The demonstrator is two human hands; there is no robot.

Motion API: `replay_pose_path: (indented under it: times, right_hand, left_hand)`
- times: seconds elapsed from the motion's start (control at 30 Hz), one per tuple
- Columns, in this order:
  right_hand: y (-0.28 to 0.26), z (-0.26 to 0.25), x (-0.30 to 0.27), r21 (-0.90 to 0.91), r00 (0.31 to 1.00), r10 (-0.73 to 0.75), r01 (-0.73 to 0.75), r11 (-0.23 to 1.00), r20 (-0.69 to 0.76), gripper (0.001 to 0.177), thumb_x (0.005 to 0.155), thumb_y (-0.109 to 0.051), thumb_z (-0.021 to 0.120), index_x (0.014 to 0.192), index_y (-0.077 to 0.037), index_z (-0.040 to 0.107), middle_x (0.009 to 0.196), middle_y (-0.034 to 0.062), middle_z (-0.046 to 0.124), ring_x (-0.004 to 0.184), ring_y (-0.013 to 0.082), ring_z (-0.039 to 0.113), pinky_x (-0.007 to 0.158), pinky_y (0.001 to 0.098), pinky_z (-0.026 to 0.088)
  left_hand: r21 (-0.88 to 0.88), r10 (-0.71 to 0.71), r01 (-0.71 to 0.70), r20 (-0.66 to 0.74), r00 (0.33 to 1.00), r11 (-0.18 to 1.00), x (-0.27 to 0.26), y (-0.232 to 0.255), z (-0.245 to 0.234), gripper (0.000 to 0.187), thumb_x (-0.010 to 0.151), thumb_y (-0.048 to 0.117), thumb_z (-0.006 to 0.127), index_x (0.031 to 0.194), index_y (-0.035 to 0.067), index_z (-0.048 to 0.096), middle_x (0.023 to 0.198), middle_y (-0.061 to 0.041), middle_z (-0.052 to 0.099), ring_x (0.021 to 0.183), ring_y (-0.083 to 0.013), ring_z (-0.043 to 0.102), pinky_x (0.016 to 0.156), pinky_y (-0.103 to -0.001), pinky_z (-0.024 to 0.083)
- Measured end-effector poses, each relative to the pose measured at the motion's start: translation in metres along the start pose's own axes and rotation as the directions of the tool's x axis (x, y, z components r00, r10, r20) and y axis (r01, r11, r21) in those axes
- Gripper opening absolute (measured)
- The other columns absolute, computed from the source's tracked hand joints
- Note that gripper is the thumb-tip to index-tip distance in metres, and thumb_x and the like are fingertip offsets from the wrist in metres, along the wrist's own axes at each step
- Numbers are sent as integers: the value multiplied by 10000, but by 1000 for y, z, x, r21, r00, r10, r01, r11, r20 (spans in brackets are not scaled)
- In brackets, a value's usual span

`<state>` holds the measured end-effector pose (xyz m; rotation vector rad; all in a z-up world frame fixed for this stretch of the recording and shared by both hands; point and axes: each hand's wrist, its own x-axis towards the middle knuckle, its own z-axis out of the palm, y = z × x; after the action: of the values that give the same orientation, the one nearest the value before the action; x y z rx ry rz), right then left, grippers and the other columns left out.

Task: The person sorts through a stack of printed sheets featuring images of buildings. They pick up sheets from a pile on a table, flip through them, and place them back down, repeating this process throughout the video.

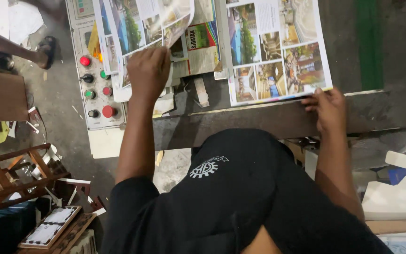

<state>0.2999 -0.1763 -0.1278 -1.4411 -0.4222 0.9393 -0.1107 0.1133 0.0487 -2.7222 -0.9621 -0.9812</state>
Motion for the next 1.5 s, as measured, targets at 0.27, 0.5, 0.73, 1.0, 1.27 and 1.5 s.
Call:
replay_pose_path:
  times: [0.27,0.5,0.73,1.0,1.27,1.5]
  right_hand:
    - [-6,11,44,-39,999,37,-38,999,-5,235,1118,-177,612,1282,-13,568,1039,117,735,815,175,734,615,278,563]
    - [-2,42,13,-62,997,69,-66,996,34,453,1053,-165,594,1490,-73,517,1079,139,755,786,167,723,623,278,572]
    - [-18,124,-15,-160,874,105,-31,987,475,396,1041,-207,585,1408,-57,578,1096,89,768,847,152,732,659,250,559]
    - [-9,102,-9,-7,965,66,-66,998,254,254,1068,-188,571,1264,-30,600,1030,98,728,848,196,744,656,303,582]
    - [4,11,-8,51,996,-19,15,999,84,226,1123,-133,574,1327,-37,585,1036,83,722,833,191,722,656,295,573]
    - [16,-56,-21,147,1000,-5,7,989,-14,200,1167,-113,563,1351,-34,565,1078,95,717,839,203,725,668,310,590]
  left_hand:
    - [-105,-33,30,-24,999,994,-8,15,-4,64,997,100,736,974,50,703,972,-124,746,843,-325,692,757,-429,540]
    - [-259,14,-17,-15,1000,966,-16,60,11,105,947,115,796,988,28,756,1045,-139,758,921,-293,739,796,-397,587]
    - [-385,162,-145,13,987,912,-21,130,67,134,933,160,761,930,33,718,1089,-122,733,997,-297,718,879,-430,572]
    - [-383,239,-177,121,963,907,-16,108,70,196,914,227,702,972,41,730,1089,-115,735,1009,-295,697,867,-445,524]
    - [-79,-84,100,192,978,992,-23,-32,82,339,773,287,802,1046,93,749,1192,-135,715,1135,-352,644,961,-554,504]
    - [0,-63,68,396,916,998,-27,-87,88,484,750,407,861,1102,111,711,1372,-83,666,1264,-306,607,972,-544,463]
